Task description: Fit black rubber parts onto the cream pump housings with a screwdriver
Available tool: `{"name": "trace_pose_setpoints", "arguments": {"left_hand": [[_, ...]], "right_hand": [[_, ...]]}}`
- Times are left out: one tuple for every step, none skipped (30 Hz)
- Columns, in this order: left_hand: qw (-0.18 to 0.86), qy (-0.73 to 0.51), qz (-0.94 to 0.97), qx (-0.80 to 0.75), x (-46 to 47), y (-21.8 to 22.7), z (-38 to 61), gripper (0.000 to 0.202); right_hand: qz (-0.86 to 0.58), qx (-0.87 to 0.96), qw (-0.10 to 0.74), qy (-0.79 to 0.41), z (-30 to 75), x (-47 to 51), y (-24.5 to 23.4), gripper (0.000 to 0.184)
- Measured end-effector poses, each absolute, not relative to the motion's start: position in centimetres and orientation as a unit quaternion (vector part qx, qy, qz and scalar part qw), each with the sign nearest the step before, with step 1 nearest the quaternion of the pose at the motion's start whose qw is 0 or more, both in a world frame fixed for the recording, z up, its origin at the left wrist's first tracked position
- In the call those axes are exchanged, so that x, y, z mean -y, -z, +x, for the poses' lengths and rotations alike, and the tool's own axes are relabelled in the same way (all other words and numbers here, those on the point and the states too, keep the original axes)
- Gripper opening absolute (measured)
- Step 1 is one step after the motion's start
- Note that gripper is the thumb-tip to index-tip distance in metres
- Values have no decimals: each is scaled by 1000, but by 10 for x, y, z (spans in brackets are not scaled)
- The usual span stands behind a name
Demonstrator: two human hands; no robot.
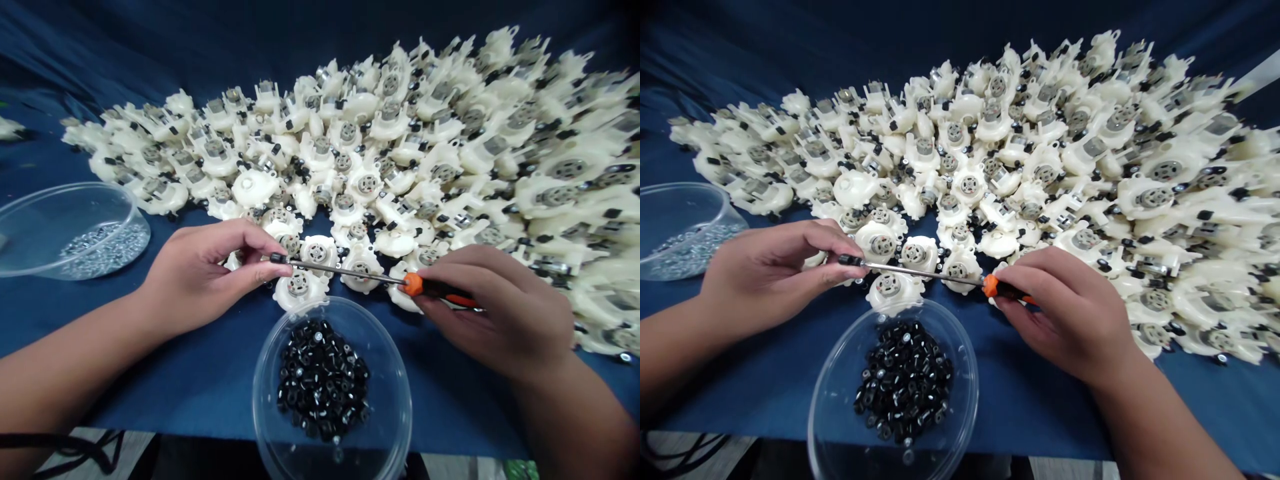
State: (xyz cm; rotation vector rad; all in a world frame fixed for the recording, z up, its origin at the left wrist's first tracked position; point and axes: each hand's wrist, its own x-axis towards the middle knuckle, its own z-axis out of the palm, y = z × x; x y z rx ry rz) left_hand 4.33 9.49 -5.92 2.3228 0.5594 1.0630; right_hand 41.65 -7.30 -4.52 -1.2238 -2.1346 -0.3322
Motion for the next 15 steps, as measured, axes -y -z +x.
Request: {"name": "trace_pose_setpoints", "arguments": {"left_hand": [[260,-392,859,-203,-95,59,44,8],[257,-392,861,-198,-96,59,44,8],[252,-392,863,-193,-97,60,44,9],[247,-389,867,-188,-97,60,44,9],[242,-387,872,-181,-98,61,44,10],[238,-382,876,-174,-98,61,44,10],[237,-379,878,-171,-98,62,44,10],[237,-378,879,-170,-98,62,44,10],[239,-379,877,-172,-98,62,44,9],[242,-381,875,-176,-97,62,44,8],[247,-386,870,-181,-97,62,44,8],[251,-389,867,-185,-96,61,44,8],[254,-393,863,-188,-96,61,43,8],[255,-394,863,-189,-96,61,43,10],[255,-393,863,-189,-96,62,41,11]], "right_hand": [[-476,813,312,120,416,73,45,26],[-484,815,299,112,416,73,44,20],[-486,819,287,104,416,73,44,14],[-483,825,277,96,416,73,43,11],[-480,830,270,88,416,73,42,10],[-474,835,268,80,416,73,40,11],[-470,837,270,73,416,73,39,12],[-467,838,274,70,416,73,38,14],[-466,837,278,68,416,73,37,17],[-465,836,283,69,415,73,37,19],[-466,834,287,72,415,72,37,21],[-465,833,290,76,414,72,37,23],[-465,832,293,79,413,71,37,24],[-463,831,296,83,412,71,37,25],[-461,830,303,87,411,70,38,26]]}}
